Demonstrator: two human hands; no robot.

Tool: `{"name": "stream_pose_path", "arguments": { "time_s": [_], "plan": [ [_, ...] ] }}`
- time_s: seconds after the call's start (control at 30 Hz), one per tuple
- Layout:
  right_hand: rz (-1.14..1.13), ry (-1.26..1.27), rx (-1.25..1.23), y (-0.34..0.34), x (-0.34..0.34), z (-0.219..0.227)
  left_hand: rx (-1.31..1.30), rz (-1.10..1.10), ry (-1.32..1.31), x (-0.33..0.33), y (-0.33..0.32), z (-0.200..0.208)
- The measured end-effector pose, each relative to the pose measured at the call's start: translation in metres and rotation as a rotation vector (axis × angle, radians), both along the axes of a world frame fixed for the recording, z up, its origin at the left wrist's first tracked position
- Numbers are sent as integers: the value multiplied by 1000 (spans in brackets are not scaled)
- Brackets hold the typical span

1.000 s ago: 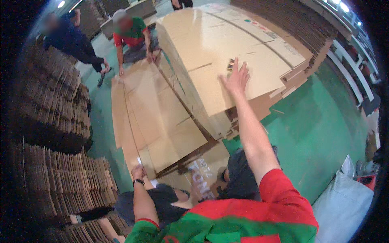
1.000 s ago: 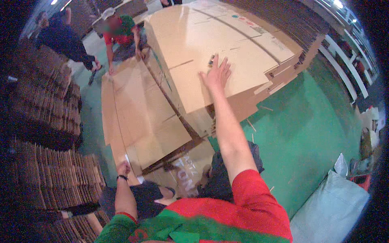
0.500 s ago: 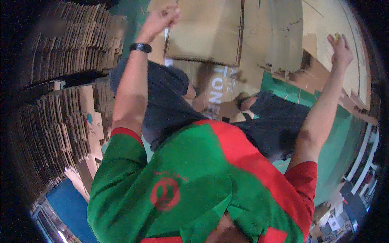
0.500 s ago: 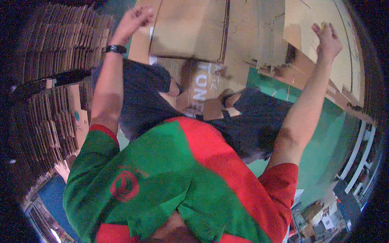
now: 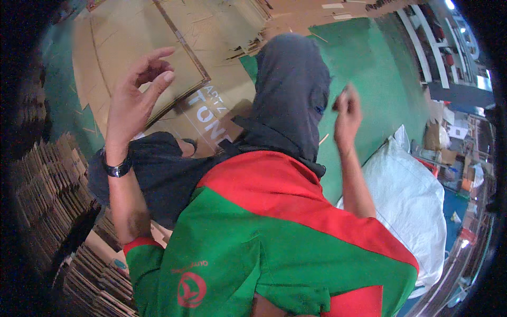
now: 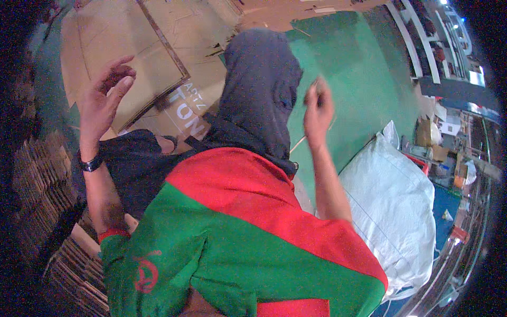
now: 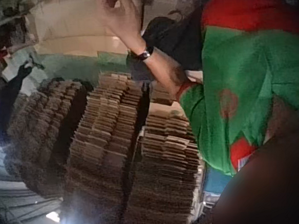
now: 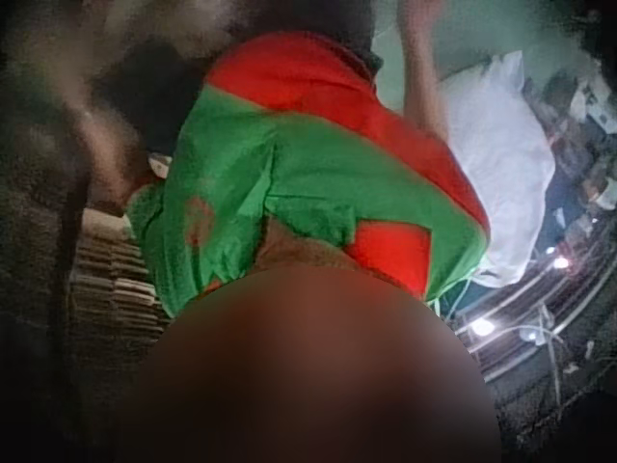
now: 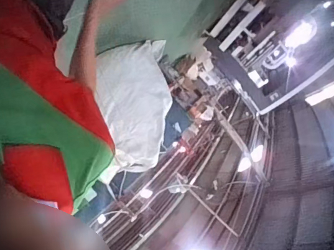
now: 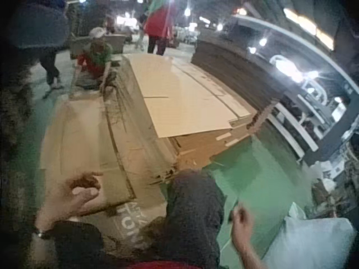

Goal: The person sits on the floor and repeatedly picks up flat cardboard sheets from a pile, aligns them, and places them onto a growing stack. The person handles the sheets one at a time, adjusting their position to keep the stack neat.

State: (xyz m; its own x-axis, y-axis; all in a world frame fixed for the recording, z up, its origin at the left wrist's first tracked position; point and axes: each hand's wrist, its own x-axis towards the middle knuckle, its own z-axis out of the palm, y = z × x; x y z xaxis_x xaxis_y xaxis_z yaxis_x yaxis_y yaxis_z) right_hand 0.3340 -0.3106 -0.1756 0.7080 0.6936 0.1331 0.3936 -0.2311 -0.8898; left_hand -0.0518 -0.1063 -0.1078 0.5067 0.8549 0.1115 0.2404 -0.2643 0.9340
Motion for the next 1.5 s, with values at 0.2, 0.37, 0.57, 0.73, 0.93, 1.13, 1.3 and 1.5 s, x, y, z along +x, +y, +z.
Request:
{"name": "stream_pose_path", "arguments": {
  "time_s": [0.2, 0.37, 0.57, 0.73, 0.93, 1.13, 1.3, 1.5],
  "plan": [
    [204, 189, -291, -98, -59, -83, 72, -337, 71, 53, -20, 3],
    [434, 211, -289, -88, -34, -85, 423, -647, 168, 139, -53, -31],
    [643, 341, -441, -127, -18, -47, 346, -914, 343, 204, -103, -88],
    [543, 550, -445, -111, -10, -53, 401, -887, 376, 209, -119, -116],
    [330, 444, -294, -94, -22, -114, 604, -807, 309, 222, -124, -130],
    [345, 378, -90, -101, -38, -116, 613, -712, 154, 217, -129, -129],
    [593, 809, -347, -116, -24, -72, 610, -742, 113, 209, -126, -121],
    [685, 353, -552, -113, -2, -98, 542, -758, 41, 208, -126, -119]
  ]
}}
